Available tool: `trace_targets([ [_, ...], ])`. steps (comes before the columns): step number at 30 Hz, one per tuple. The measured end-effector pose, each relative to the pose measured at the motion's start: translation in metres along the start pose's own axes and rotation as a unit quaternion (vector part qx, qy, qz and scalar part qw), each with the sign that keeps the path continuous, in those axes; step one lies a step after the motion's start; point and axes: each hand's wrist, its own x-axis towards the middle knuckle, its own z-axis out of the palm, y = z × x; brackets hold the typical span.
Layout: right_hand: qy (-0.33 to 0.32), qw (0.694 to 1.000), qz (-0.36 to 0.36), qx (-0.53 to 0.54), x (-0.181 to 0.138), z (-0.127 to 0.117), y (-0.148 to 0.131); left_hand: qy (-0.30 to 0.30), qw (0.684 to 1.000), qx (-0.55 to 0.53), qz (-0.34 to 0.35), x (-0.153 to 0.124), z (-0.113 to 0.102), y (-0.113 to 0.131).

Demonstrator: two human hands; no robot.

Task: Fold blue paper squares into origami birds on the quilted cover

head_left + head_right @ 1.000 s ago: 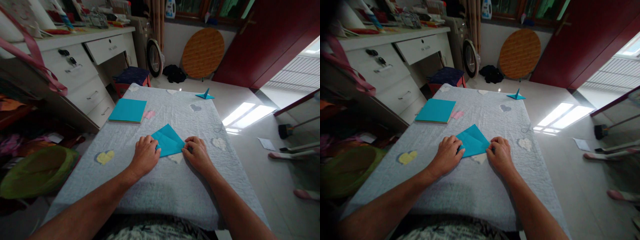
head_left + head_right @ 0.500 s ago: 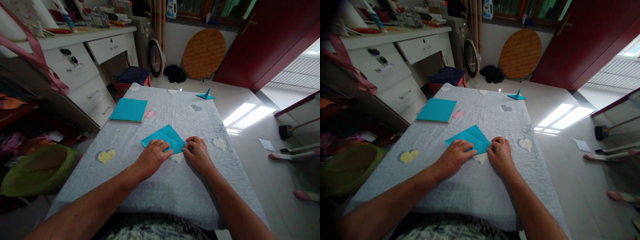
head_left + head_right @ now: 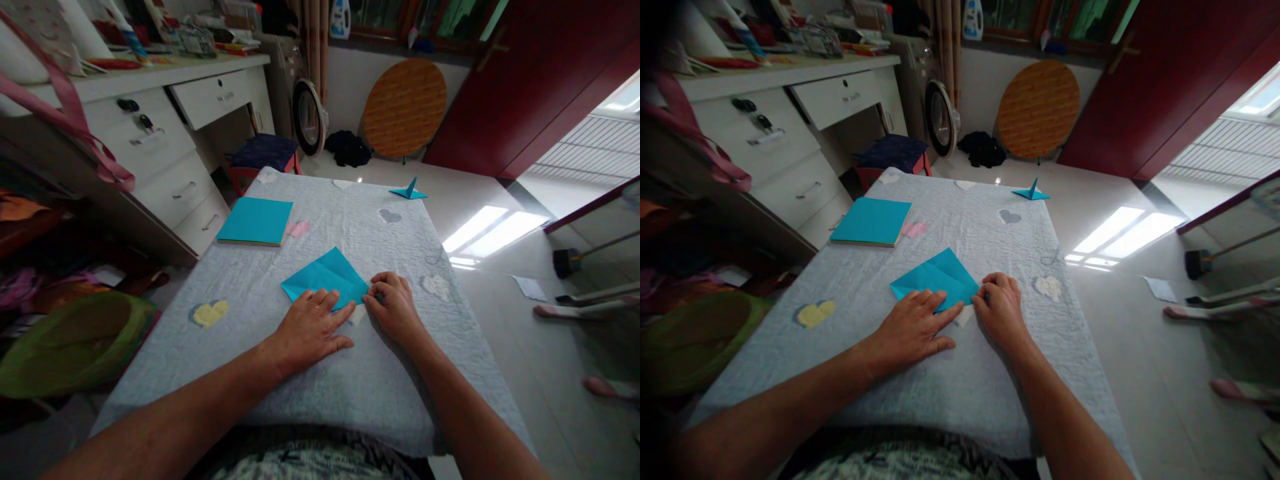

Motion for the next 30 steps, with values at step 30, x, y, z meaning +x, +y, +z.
trace_targets([
  [30, -0.017, 0.998, -0.054, 0.013, -0.007, -0.015, 0.01, 0.0, 1.0, -0.007, -0.01, 0.0, 0.0, 0.001],
])
